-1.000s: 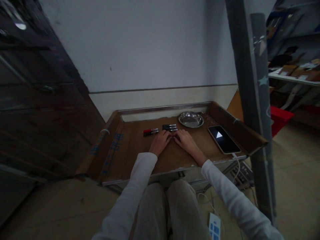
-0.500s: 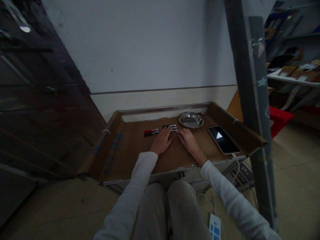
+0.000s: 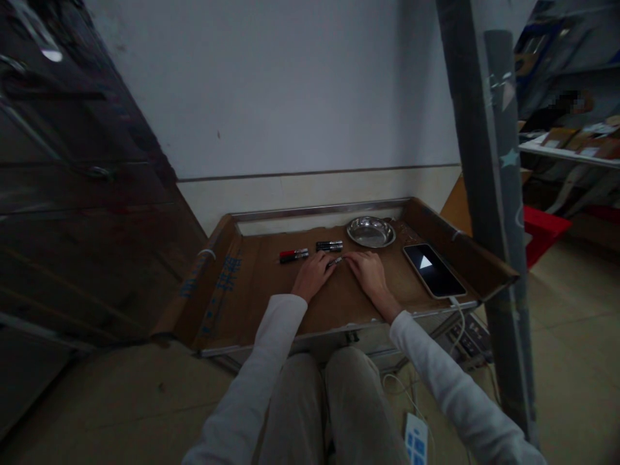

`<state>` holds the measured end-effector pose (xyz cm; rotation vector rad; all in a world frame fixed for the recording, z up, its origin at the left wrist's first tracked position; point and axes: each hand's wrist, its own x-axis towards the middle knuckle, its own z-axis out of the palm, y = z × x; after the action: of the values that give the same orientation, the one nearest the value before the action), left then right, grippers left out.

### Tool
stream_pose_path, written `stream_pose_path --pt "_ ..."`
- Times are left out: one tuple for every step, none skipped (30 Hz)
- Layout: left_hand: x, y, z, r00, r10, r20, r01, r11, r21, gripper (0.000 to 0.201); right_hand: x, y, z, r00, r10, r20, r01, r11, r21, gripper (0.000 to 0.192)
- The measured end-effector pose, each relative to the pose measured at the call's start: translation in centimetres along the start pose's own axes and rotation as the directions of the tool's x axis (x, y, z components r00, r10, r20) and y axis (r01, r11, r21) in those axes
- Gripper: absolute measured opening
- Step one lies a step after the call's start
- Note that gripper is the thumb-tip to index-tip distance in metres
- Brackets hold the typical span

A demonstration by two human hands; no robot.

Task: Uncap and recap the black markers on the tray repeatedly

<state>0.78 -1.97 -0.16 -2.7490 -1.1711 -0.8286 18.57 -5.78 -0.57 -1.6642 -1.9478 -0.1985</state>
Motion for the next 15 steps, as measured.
stream_pose_path --pt "0.0 0.0 0.0 1.0 0.003 -0.005 -0.003 1.0 -0.008 0.021 0.0 -0.1 0.0 1.0 -0.015 -0.001 0.015 1.0 0.008 0.027" --pt "0.0 0.0 0.0 1.0 0.008 -0.009 -0.008 1.0 -0.015 0.021 0.1 -0.2 0.0 0.999 -0.038 -0.001 0.038 0.999 0.024 0.03" --pt "0.0 -0.1 0.0 1.0 0.01 -0.016 -0.01 1.0 -0.021 0.021 0.1 -0.3 -0.1 0.997 -0.074 0.004 0.074 0.996 0.052 0.033" --pt "-0.1 -0.1 -0.1 1.0 0.007 -0.025 -0.007 1.0 -0.026 0.022 0.1 -0.5 -0.1 0.992 -0.123 0.014 0.121 0.989 0.09 0.037" --pt "-0.1 0.0 -0.2 0.999 -0.004 -0.037 0.003 0.999 -0.032 0.023 0.2 -0.7 -0.2 0.984 -0.178 0.026 0.173 0.976 0.135 0.041" --pt "-0.2 0.0 -0.4 0.998 -0.021 -0.052 0.019 0.999 -0.037 0.023 0.2 -0.8 -0.2 0.972 -0.23 0.037 0.22 0.958 0.183 0.047" --pt "-0.4 0.1 -0.6 0.997 -0.043 -0.071 0.041 0.998 -0.038 0.023 0.2 -0.9 -0.3 0.961 -0.273 0.043 0.257 0.94 0.227 0.052" --pt "-0.5 0.3 -0.8 0.993 -0.07 -0.098 0.067 0.997 -0.033 0.024 0.2 -1.0 -0.3 0.953 -0.301 0.045 0.28 0.924 0.26 0.057" --pt "-0.7 0.4 -1.1 0.986 -0.102 -0.133 0.1 0.995 -0.022 0.024 0.2 -1.1 -0.2 0.95 -0.31 0.041 0.287 0.916 0.281 0.061" --pt "-0.9 0.6 -1.4 0.976 -0.135 -0.173 0.137 0.991 -0.003 0.024 0.2 -1.1 -0.2 0.952 -0.306 0.031 0.284 0.914 0.289 0.064" --pt "-1.0 0.7 -1.7 0.961 -0.172 -0.217 0.182 0.983 0.025 0.025 0.3 -1.0 -0.1 0.956 -0.292 0.019 0.275 0.917 0.288 0.066" --pt "-1.2 0.9 -2.0 0.943 -0.213 -0.255 0.235 0.97 0.06 0.025 0.3 -0.9 0.1 0.961 -0.277 0.008 0.264 0.923 0.279 0.066" --pt "-1.4 1.0 -2.2 0.924 -0.258 -0.282 0.295 0.951 0.096 0.025 0.4 -0.7 0.2 0.967 -0.255 -0.004 0.247 0.933 0.262 0.064" --pt "-1.5 1.0 -2.4 0.905 -0.309 -0.293 0.358 0.925 0.129 0.024 0.5 -0.6 0.4 0.972 -0.235 -0.006 0.23 0.944 0.236 0.06" --pt "-1.6 1.1 -2.6 0.886 -0.361 -0.292 0.418 0.894 0.16 0.024 0.6 -0.4 0.6 0.976 -0.217 -0.004 0.214 0.956 0.2 0.055"
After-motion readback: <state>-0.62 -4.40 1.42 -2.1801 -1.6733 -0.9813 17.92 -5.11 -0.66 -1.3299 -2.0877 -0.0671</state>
